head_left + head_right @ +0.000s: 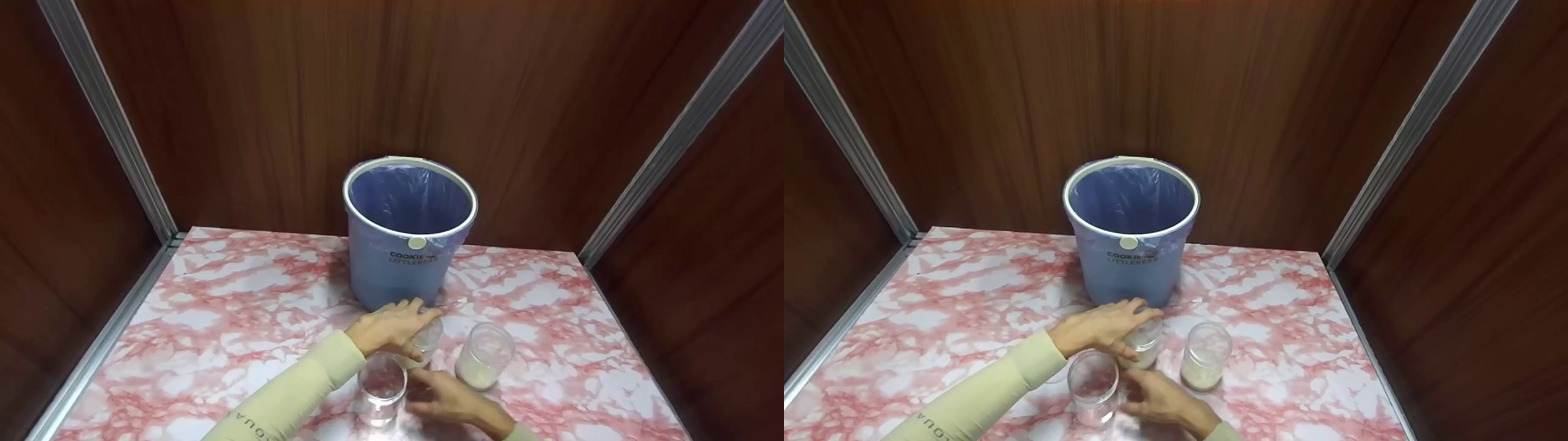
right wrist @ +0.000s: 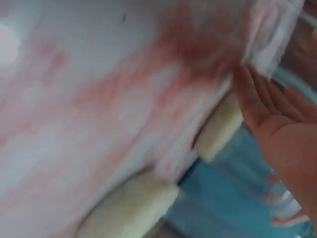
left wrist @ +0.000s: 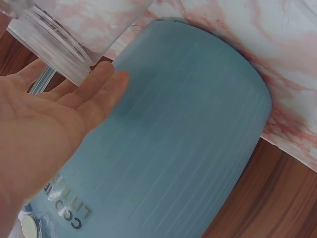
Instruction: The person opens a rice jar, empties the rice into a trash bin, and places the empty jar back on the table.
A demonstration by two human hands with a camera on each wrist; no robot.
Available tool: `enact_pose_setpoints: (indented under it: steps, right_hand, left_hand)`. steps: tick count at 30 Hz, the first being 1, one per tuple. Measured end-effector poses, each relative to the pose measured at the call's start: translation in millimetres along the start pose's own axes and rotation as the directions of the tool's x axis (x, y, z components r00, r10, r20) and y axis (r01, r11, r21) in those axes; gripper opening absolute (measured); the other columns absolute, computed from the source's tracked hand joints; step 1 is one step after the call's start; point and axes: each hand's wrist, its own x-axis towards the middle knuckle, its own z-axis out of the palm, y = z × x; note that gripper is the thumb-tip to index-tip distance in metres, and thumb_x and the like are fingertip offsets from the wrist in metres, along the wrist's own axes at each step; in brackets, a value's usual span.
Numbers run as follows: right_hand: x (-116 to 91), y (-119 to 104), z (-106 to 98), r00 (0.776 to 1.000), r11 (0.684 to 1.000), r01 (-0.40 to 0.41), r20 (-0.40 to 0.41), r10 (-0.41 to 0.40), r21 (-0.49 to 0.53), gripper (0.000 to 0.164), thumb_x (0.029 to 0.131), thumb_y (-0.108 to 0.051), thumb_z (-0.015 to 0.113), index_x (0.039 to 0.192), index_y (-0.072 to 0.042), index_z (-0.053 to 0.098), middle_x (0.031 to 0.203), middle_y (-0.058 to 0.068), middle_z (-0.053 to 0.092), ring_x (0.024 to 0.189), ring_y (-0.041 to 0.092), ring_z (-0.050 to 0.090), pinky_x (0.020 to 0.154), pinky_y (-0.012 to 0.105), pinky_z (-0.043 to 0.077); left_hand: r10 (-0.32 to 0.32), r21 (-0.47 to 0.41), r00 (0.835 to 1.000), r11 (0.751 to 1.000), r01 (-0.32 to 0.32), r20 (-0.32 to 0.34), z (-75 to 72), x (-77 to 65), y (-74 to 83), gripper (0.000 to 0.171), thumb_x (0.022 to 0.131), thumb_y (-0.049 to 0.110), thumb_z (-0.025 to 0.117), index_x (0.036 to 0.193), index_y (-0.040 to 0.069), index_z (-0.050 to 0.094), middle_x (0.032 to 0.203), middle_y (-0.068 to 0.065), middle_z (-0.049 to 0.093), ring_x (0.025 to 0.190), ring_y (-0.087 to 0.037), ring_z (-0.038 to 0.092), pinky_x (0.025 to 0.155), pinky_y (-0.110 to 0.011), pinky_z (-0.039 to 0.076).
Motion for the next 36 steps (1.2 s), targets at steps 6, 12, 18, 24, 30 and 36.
enact_pose_setpoints:
  steps: [6, 12, 18, 24, 30, 36]
  right_hand:
    - [-12.6, 11.9, -15.9, 0.959, 0.974, -0.219, -0.194, 0.205, -0.053, 0.021, 0.087, -0.020, 0.062, 0.104, -0.007, 0.063, 0.089, 0.002, 0.069, 0.078, 0.011, 0.063, 0.070, 0.027, 0.051]
    - [-10.1, 19.3, -10.2, 0.912, 0.954, -0.301, -0.290, 0.290, 0.006, 0.046, 0.084, -0.023, 0.066, 0.119, -0.001, 0.047, 0.098, 0.020, 0.065, 0.084, 0.029, 0.066, 0.073, 0.040, 0.053]
    - [-4.6, 20.6, -7.5, 0.896, 0.950, -0.282, -0.319, 0.310, 0.132, 0.078, 0.079, -0.029, 0.071, 0.139, -0.006, 0.027, 0.118, 0.030, 0.054, 0.104, 0.040, 0.057, 0.088, 0.053, 0.044]
    - [1.0, 12.4, -11.3, 0.860, 0.909, -0.152, -0.403, 0.315, 0.387, 0.094, 0.075, -0.023, 0.076, 0.145, -0.019, 0.014, 0.137, 0.018, 0.038, 0.120, 0.036, 0.045, 0.096, 0.049, 0.040]
    - [3.2, -4.9, -25.7, 0.842, 0.914, 0.048, -0.508, 0.180, 0.403, 0.092, 0.072, -0.007, 0.077, 0.143, -0.013, 0.018, 0.135, 0.016, 0.038, 0.119, 0.028, 0.046, 0.095, 0.032, 0.042]
    - [-0.5, -33.6, -43.6, 0.865, 0.891, 0.178, -0.497, 0.059, 0.417, 0.079, 0.071, 0.000, 0.071, 0.137, 0.000, 0.026, 0.122, 0.018, 0.051, 0.104, 0.024, 0.058, 0.085, 0.032, 0.049]
  left_hand:
    - [0.031, 0.031, 0.999, 0.999, -0.031, -0.017, -2.2, 7.6, 1.4, 0.090, 0.073, 0.053, 0.070, 0.146, 0.038, 0.020, 0.136, -0.013, 0.041, 0.121, -0.032, 0.046, 0.093, -0.046, 0.043]
    - [0.039, 0.041, 0.998, 0.998, -0.038, -0.043, 1.2, 9.0, -2.6, 0.088, 0.070, 0.049, 0.074, 0.143, 0.037, 0.027, 0.123, -0.012, 0.046, 0.108, -0.030, 0.053, 0.081, -0.043, 0.049]
    - [0.049, 0.035, 0.995, 0.998, -0.046, -0.090, -6.0, 3.7, -2.3, 0.082, 0.069, 0.047, 0.074, 0.140, 0.035, 0.034, 0.119, -0.010, 0.046, 0.105, -0.028, 0.053, 0.079, -0.041, 0.050]
    - [0.114, 0.040, 0.979, 0.993, -0.108, -0.170, -33.8, -8.1, 7.4, 0.083, 0.070, 0.051, 0.073, 0.141, 0.036, 0.033, 0.112, -0.008, 0.049, 0.092, -0.021, 0.053, 0.072, -0.034, 0.050]
    - [0.183, -0.004, 0.951, 0.982, -0.190, -0.248, -65.1, -26.3, 16.8, 0.079, 0.070, 0.056, 0.070, 0.139, 0.035, 0.037, 0.103, -0.003, 0.050, 0.080, -0.012, 0.050, 0.065, -0.025, 0.045]
    - [0.221, -0.021, 0.916, 0.970, -0.242, -0.335, -89.7, -47.0, 30.4, 0.073, 0.073, 0.067, 0.060, 0.134, 0.030, 0.046, 0.096, 0.000, 0.049, 0.076, -0.009, 0.047, 0.063, -0.022, 0.041]
